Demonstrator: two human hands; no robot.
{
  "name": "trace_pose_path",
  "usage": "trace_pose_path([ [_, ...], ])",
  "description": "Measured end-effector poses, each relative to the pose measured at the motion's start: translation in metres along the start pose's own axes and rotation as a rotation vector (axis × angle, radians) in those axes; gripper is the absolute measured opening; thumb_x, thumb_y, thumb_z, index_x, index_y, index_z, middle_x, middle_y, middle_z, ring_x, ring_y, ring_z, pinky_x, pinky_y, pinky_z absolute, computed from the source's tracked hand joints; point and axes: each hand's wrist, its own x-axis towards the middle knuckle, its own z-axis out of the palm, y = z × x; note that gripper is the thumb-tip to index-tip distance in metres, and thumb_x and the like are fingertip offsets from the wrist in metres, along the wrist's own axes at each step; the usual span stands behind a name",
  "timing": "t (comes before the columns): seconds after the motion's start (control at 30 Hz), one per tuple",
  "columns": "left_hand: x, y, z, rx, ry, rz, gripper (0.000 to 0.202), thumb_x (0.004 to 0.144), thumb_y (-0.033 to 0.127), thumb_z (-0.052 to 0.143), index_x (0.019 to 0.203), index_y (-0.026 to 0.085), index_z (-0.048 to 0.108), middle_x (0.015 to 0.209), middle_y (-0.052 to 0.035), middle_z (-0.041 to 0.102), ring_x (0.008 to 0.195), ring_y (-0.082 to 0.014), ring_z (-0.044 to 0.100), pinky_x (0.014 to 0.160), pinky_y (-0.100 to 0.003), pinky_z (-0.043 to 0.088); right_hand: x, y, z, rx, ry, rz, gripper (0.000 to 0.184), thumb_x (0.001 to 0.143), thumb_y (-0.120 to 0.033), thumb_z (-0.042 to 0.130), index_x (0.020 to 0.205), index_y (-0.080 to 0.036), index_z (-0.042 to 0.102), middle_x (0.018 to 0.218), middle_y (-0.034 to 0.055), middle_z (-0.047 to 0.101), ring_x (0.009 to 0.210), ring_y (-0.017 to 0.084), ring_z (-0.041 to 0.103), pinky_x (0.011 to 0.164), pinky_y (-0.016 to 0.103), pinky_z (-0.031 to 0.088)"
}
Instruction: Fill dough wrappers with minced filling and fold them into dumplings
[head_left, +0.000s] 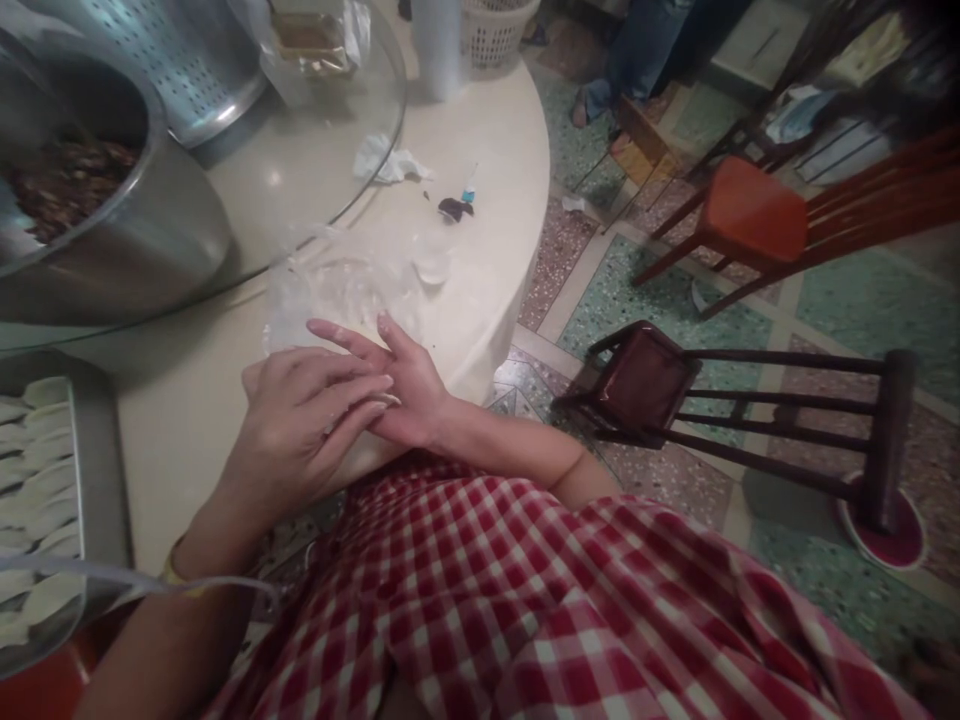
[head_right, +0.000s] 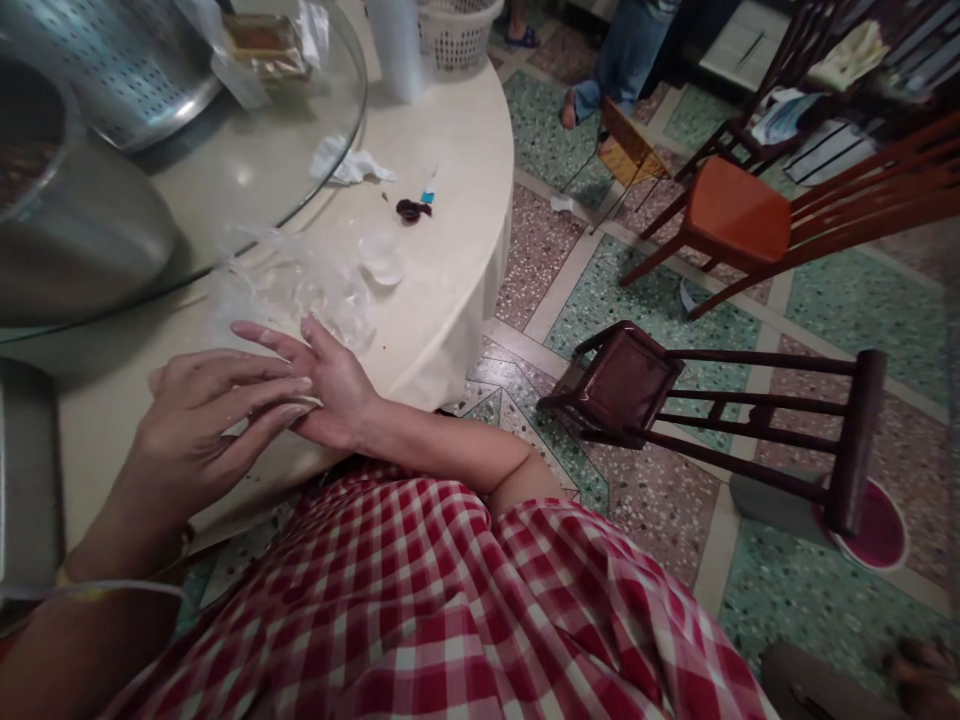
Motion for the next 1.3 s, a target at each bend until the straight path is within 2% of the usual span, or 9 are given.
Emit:
trace_pose_path([
  [0.07,0.002,-0.002,0.001,0.0,-0.024,0.018,0.021,0.091,0.013,0.068,0.112,0.013,0.065,0.103,-0.0114,0.067,0.1,-0.027,0.056,0.087,-0.043,0.043,-0.001,-0.001,0.001,0.011,0.02,-0.012,0.058,0.107,-0.039,0.009,0.109,-0.02,0.064,0.076,0.0017,0.068,0.07,0.013,0.066,0.065,0.022,0.056],
  [0.23,0.007,-0.004,0.008,-0.05,-0.014,0.068,0.005,0.092,0.013,0.067,0.096,0.017,0.066,0.104,-0.008,0.068,0.1,-0.0246,0.055,0.086,-0.04,0.042,-0.003,-0.001,0.004,0.026,0.047,-0.014,0.059,0.107,-0.04,0.009,0.106,-0.019,0.064,0.074,0.0019,0.066,0.073,0.012,0.067,0.07,0.02,0.057],
  [0.33,0.007,-0.004,0.01,-0.073,0.001,0.018,0.006,0.094,0.017,0.067,0.098,0.021,0.067,0.107,-0.0047,0.069,0.101,-0.024,0.055,0.088,-0.04,0.042,-0.003,-0.002,0.001,0.06,0.033,-0.016,0.059,0.106,-0.041,0.009,0.108,-0.019,0.064,0.079,0.0026,0.067,0.077,0.013,0.067,0.071,0.022,0.058],
  [0.47,0.003,-0.005,0.004,-0.019,-0.013,-0.035,0.025,0.096,0.024,0.065,0.12,0.018,0.063,0.113,-0.0071,0.069,0.104,-0.0239,0.058,0.091,-0.04,0.043,-0.004,-0.003,-0.003,0.051,-0.003,-0.04,0.058,0.104,-0.043,0.012,0.126,-0.019,0.061,0.084,0.0028,0.068,0.076,0.016,0.065,0.074,0.03,0.06],
  [0.57,0.001,-0.005,-0.001,0.005,0.012,-0.052,0.02,0.092,0.016,0.068,0.112,0.015,0.065,0.105,-0.008,0.07,0.102,-0.0236,0.059,0.092,-0.04,0.043,-0.005,-0.002,-0.002,0.023,0.024,-0.063,0.058,0.104,-0.046,0.017,0.137,-0.019,0.056,0.092,0.0054,0.071,0.083,0.018,0.067,0.078,0.035,0.06],
  [0.73,0.002,0.001,0.002,0.107,0.072,-0.021,0.014,0.087,0.009,0.071,0.098,0.014,0.065,0.097,-0.0102,0.071,0.095,-0.0256,0.06,0.086,-0.042,0.045,-0.002,0.001,-0.001,0.016,0.032,-0.103,0.057,0.103,-0.05,0.021,0.135,-0.02,0.056,0.112,0.0103,0.071,0.096,0.021,0.07,0.082,0.039,0.061],
  [1.0,-0.001,0.004,0.009,0.153,0.133,-0.025,0.017,0.089,0.011,0.069,0.102,0.02,0.062,0.102,-0.0061,0.071,0.093,-0.0233,0.062,0.087,-0.04,0.045,-0.004,0.006,-0.001,0.052,0.002,-0.155,0.056,0.106,-0.04,0.011,0.114,-0.019,0.062,0.097,0.0068,0.074,0.083,0.015,0.07,0.075,0.028,0.059],
  [1.17,0.0,0.003,0.008,0.147,0.099,-0.015,0.02,0.093,0.019,0.066,0.112,0.019,0.061,0.1,-0.0072,0.071,0.093,-0.0241,0.062,0.084,-0.041,0.045,-0.006,0.005,-0.001,0.055,0.009,-0.158,0.055,0.105,-0.04,0.013,0.119,-0.019,0.062,0.103,0.0076,0.074,0.083,0.015,0.069,0.08,0.03,0.059],
  [1.3,0.006,0.005,0.007,0.148,0.055,0.019,0.014,0.091,0.011,0.066,0.102,0.018,0.062,0.095,-0.0077,0.07,0.091,-0.024,0.06,0.083,-0.041,0.045,-0.006,0.004,0.001,0.042,0.076,-0.128,0.056,0.104,-0.039,0.013,0.125,-0.019,0.06,0.106,0.0091,0.073,0.087,0.017,0.07,0.086,0.036,0.06],
])
